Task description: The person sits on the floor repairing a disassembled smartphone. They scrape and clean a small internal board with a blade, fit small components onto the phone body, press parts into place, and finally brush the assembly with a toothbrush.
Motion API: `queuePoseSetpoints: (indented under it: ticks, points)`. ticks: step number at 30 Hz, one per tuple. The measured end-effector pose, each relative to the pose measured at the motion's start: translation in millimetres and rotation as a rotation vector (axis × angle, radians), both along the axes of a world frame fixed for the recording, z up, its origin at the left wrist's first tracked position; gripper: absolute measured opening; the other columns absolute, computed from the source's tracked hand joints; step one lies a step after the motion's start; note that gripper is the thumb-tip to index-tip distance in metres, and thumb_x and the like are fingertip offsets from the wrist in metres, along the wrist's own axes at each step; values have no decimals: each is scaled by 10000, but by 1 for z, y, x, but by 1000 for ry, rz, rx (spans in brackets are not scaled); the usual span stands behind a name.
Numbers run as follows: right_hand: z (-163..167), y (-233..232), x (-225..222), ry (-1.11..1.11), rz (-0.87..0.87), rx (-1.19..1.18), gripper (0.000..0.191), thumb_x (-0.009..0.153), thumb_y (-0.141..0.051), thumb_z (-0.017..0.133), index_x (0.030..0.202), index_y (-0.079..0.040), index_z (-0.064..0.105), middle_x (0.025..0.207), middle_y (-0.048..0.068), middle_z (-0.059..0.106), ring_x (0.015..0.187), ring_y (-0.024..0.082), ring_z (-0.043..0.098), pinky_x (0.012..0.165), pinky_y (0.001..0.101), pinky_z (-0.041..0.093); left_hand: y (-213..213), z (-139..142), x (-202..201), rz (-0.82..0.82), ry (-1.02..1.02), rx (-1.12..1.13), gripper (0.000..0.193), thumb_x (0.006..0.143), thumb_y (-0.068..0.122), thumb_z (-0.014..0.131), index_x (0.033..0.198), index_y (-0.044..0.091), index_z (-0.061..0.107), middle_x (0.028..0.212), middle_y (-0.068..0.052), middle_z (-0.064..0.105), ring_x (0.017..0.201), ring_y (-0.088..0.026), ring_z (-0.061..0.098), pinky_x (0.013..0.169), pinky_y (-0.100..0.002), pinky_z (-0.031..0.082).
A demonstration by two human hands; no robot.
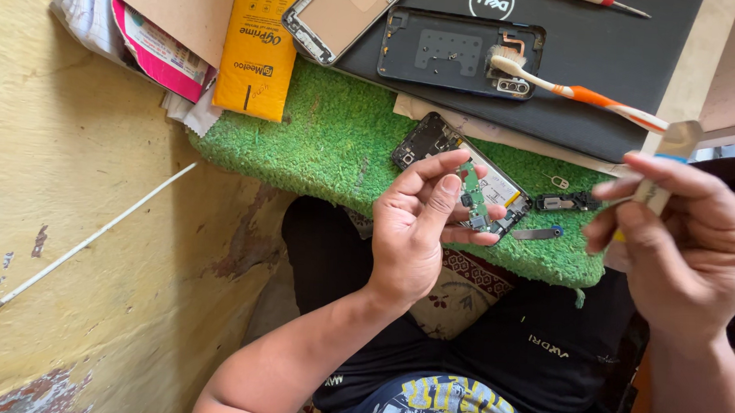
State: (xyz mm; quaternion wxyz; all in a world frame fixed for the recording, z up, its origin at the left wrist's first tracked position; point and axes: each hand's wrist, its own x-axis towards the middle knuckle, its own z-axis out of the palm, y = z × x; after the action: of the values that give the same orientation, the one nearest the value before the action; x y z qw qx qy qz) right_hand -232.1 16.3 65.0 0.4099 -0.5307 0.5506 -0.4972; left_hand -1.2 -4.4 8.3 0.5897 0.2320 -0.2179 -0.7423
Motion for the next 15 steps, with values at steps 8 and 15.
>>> queuePoseSetpoints:
  ticks: [8, 15]
  points:
    - [-3, 3, 5, 22, -21, -159, 319, 994, -53, 721, 1262, 74, 604, 1101, 215, 671, 852, 199, 710, 745, 302, 625, 3, 8, -1, -49, -83, -76, 528, 998, -98, 626, 1497, -14, 474, 1342, -154, 633, 1107, -264, 720, 948, -389, 643]
    - [-28, 14, 4, -141, 122, -319, 122, 1095, -18, 761, 1203, 35, 744, 1009, 98, 667, 805, 126, 677, 730, 223, 562, 9, 10, -4, -60, -93, -85, 560, 1026, -103, 617, 1549, 3, 448, 1215, -182, 691, 1088, -250, 730, 973, -373, 635]
